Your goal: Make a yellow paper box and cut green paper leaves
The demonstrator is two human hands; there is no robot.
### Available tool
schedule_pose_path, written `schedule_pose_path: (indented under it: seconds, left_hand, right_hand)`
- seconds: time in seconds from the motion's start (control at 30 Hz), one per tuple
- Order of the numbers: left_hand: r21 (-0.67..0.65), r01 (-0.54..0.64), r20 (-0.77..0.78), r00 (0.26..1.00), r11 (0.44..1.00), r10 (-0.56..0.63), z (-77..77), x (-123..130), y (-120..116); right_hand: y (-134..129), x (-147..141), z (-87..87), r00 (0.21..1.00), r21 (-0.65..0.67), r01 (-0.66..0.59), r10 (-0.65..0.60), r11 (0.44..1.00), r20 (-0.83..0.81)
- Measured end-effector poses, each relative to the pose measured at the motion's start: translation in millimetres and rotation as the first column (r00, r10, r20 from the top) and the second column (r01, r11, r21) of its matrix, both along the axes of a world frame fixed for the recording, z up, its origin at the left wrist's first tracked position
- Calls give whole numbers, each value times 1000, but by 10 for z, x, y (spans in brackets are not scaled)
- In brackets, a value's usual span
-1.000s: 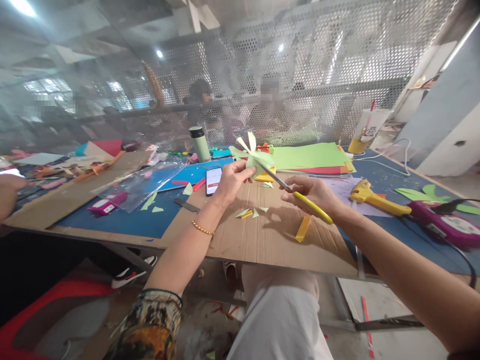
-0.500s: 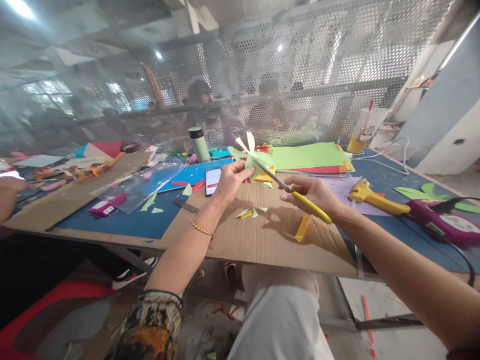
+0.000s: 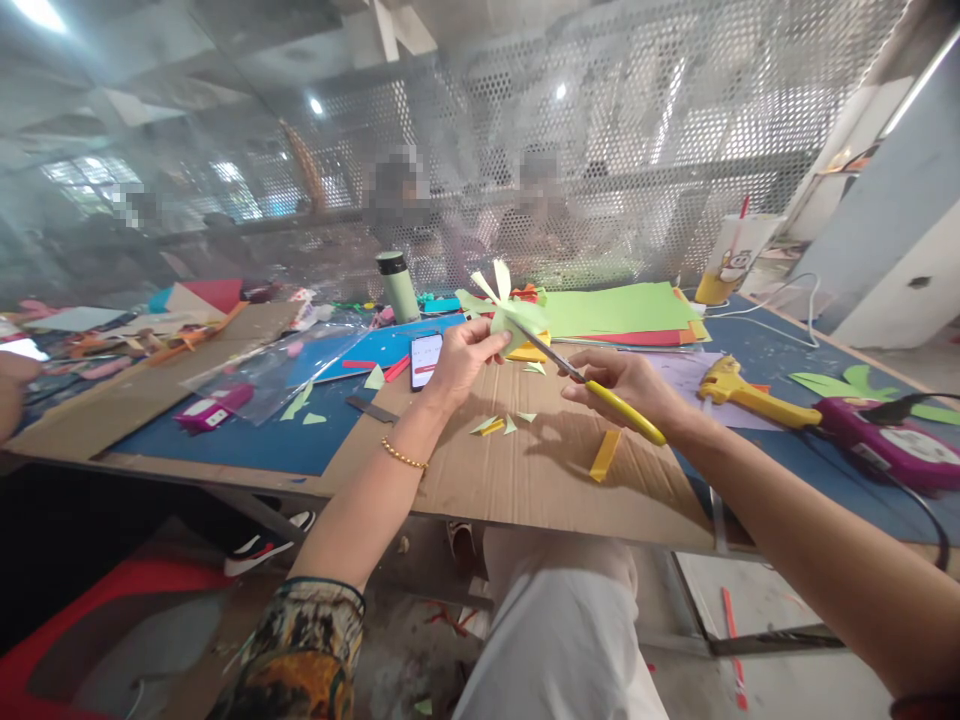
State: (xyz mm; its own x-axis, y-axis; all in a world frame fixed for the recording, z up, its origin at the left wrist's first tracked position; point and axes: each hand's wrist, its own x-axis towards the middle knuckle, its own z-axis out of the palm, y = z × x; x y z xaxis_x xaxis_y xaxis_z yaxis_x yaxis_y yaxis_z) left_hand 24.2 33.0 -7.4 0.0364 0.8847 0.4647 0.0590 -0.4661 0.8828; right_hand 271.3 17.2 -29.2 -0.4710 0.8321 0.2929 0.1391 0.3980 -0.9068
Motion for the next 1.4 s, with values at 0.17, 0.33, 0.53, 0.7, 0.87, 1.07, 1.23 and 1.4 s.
schedule_pose_path:
  seconds: [0.17,0.33,0.53,0.7,0.87,1.07,1.23,1.4]
  left_hand:
    - [6,15,12,1000,1000,-15,0,3,2]
    - [-4,18,9,1000,1000,-18,21,10,-18]
    - [-16,19,5,1000,1000,-19,23,8,-25]
    - [-24,29,24,999,999,-29,-1,-6,1]
    - [-30,27,23,999,999,-27,-2,-7,2]
    - [-25,19,20,1000,1000,-18,7,-5,-6]
    - [-27,18,10,1000,999,-18,2,-14,2]
    - [-23,11,11,1000,1000,-10,-27,-28,29]
  right_hand:
    - [-2,8,6,1000,3,2,-2,1000,18]
    - [-2,1,10,1000,49,-1,0,999,19]
    - [-29,-5,41,1000,41,0,0,999,21]
    - [-8,-2,14,1000,28,-3,3,1000,16]
    - [-1,1,0,1000,1,3,-3,1000,18]
    - [-4,4,10,1000,-3,1,-1,1000,13]
    - [16,9,-6,1000,-16,-2,2,1000,9]
    - [6,6,5,1000,7,-9,9,1000,14]
